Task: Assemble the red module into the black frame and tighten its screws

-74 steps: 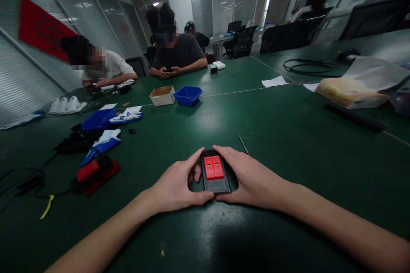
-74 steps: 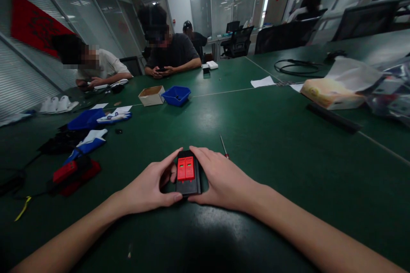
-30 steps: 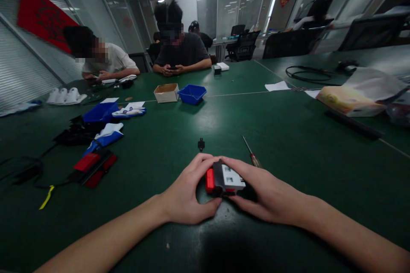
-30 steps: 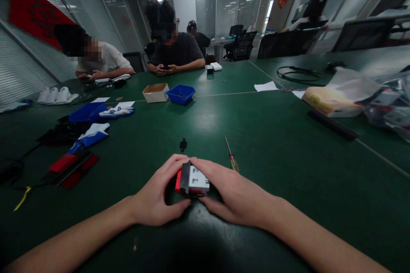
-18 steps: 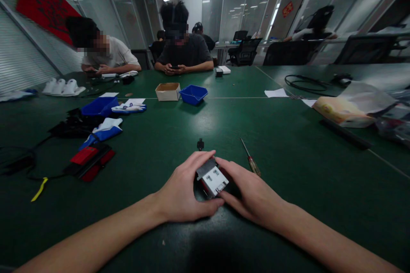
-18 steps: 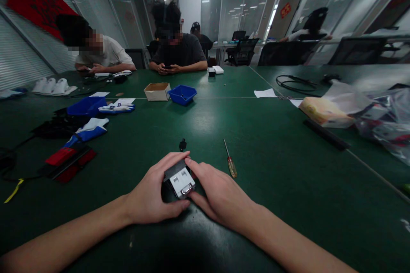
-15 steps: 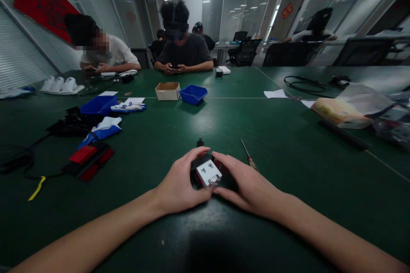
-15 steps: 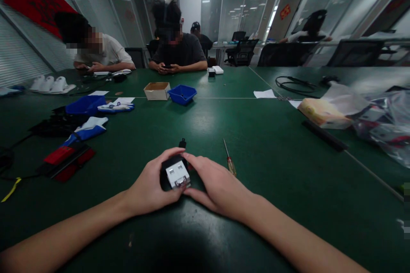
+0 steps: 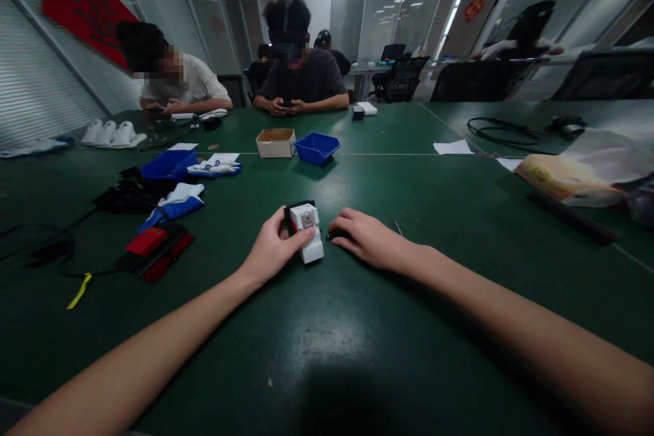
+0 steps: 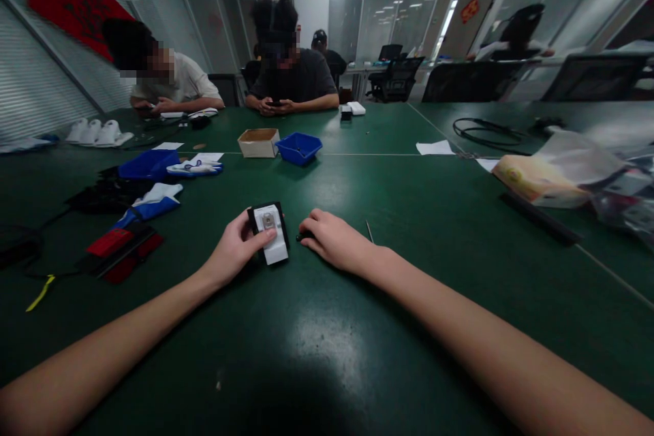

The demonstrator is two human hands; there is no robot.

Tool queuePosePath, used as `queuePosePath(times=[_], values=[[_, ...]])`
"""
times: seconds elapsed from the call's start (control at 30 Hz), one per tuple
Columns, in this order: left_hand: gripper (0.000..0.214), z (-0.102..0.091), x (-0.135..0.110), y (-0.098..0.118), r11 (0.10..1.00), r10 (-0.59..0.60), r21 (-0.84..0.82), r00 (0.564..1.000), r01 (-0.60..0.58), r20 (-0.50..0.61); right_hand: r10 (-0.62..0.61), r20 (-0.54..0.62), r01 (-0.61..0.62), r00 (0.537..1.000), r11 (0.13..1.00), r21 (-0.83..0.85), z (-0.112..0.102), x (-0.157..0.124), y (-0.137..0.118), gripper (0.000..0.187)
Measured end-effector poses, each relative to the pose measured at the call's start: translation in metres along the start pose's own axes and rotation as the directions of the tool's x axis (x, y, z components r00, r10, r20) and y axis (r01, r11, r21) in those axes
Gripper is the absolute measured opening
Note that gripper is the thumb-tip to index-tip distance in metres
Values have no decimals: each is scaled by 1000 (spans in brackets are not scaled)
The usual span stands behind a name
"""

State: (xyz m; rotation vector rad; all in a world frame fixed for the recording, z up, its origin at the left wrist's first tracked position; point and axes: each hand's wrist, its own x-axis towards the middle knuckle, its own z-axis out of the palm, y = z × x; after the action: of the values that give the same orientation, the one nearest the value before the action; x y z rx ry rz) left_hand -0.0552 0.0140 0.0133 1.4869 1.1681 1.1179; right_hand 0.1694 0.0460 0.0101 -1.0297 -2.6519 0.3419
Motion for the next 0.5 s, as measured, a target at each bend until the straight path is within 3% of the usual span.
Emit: queuePosePath(times=[0.17,0.27,0.4,0.5], values=[[56,7,-10,5,990,55,110,967,-84,250,29,-6,-30,1000,998,-57,-3,-65,-21,22],[70,10,-15,7,957,121,205,928,-203,353,-92,-103,86,990,994,-63,-5,-92,-34,28],[100,13,-18,8,867,196,332,866,-372,460,-152,-356,187,922,980,66,-3,-98,-49,23],[97,14,-18,7,820,226,370,840,-437,493,-133,-448,206,884,971,119,2,-92,-54,20]])
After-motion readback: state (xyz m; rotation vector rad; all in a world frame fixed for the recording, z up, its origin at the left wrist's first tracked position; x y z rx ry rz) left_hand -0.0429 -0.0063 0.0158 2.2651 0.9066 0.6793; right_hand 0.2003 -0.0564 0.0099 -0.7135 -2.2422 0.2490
